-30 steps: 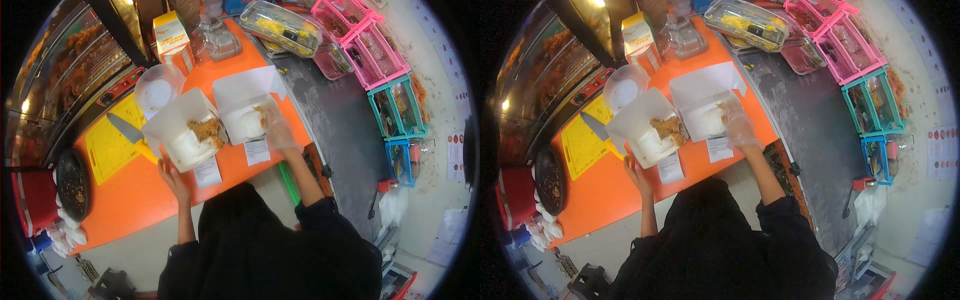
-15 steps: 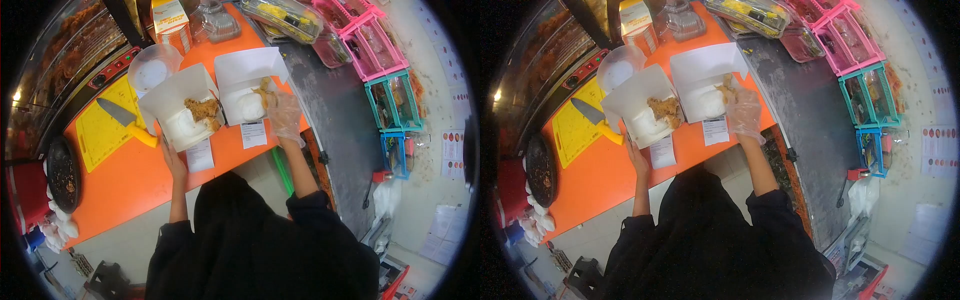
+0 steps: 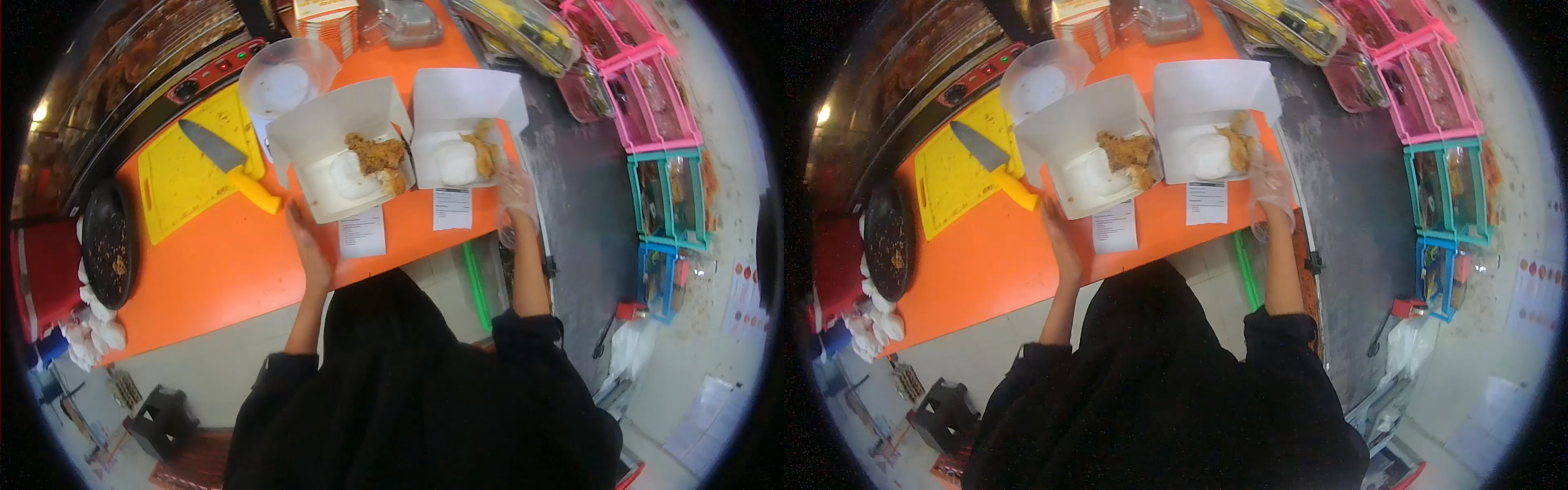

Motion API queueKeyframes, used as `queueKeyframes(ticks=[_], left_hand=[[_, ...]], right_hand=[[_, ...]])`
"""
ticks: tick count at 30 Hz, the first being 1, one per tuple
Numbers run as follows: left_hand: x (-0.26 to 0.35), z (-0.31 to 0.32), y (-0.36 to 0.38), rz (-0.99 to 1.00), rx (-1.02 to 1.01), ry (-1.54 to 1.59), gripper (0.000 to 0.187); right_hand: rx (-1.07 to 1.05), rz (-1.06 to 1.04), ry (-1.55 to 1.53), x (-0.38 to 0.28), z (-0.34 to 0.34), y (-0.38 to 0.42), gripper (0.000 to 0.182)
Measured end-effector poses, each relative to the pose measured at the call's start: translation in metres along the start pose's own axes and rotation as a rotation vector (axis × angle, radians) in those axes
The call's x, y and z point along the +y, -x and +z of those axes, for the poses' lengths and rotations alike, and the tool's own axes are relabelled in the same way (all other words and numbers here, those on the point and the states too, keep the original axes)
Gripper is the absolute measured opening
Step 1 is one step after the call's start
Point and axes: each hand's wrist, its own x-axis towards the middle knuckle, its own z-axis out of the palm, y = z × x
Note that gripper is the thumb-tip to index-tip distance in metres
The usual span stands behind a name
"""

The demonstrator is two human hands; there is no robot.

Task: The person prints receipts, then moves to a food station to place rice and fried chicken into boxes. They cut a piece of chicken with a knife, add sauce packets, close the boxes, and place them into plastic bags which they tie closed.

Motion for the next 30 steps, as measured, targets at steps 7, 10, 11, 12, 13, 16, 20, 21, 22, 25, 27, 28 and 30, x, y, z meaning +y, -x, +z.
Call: queueKeyframes(ticks=[7,10,11,12,13,16,20,21,22,25,27,28,30], left_hand=[[0.025,-0.017,0.025,0.173,-0.400,-0.969,0.040],[0.021,-0.002,0.029,0.213,-0.400,-1.063,0.051],[0.023,0.003,0.031,0.182,-0.373,-1.083,0.052],[0.025,0.006,0.032,0.151,-0.346,-1.104,0.052],[0.025,0.005,0.033,0.147,-0.350,-1.104,0.052],[0.023,0.002,0.033,0.127,-0.340,-1.071,0.057],[0.012,-0.011,0.016,0.109,-0.037,-0.613,0.058],[0.019,-0.004,0.000,0.085,-0.035,-0.442,0.059],[0.022,-0.002,-0.006,0.057,-0.034,-0.273,0.060],[0.019,-0.002,0.000,-0.040,-0.039,-0.162,0.060],[0.016,0.003,-0.002,-0.120,-0.045,-0.051,0.061],[0.013,0.007,-0.006,-0.155,-0.048,0.005,0.061],[0.017,0.004,0.002,-0.089,0.021,-0.115,0.061]], right_hand=[[-0.114,0.130,0.028,0.008,-0.001,0.003,0.033],[-0.076,-0.043,0.217,0.002,-0.006,-0.001,0.029],[-0.034,-0.038,0.205,-0.017,-0.010,0.012,0.028],[0.007,-0.031,0.193,-0.026,-0.012,0.019,0.028],[0.004,-0.027,0.195,-0.022,-0.010,0.016,0.028],[0.001,-0.047,0.241,0.000,-0.006,0.005,0.029],[0.085,0.237,-0.258,-0.011,-0.027,0.039,0.033],[0.149,0.344,-0.323,-0.020,-0.035,0.054,0.033],[0.150,0.349,-0.321,-0.005,-0.039,0.062,0.033],[0.125,0.082,-0.296,0.060,-0.051,0.075,0.041],[0.171,0.005,-0.569,0.088,-0.059,0.083,0.046],[0.175,0.003,-0.577,0.094,-0.067,0.083,0.046],[0.320,0.203,-0.720,0.106,-0.084,0.078,0.053]])
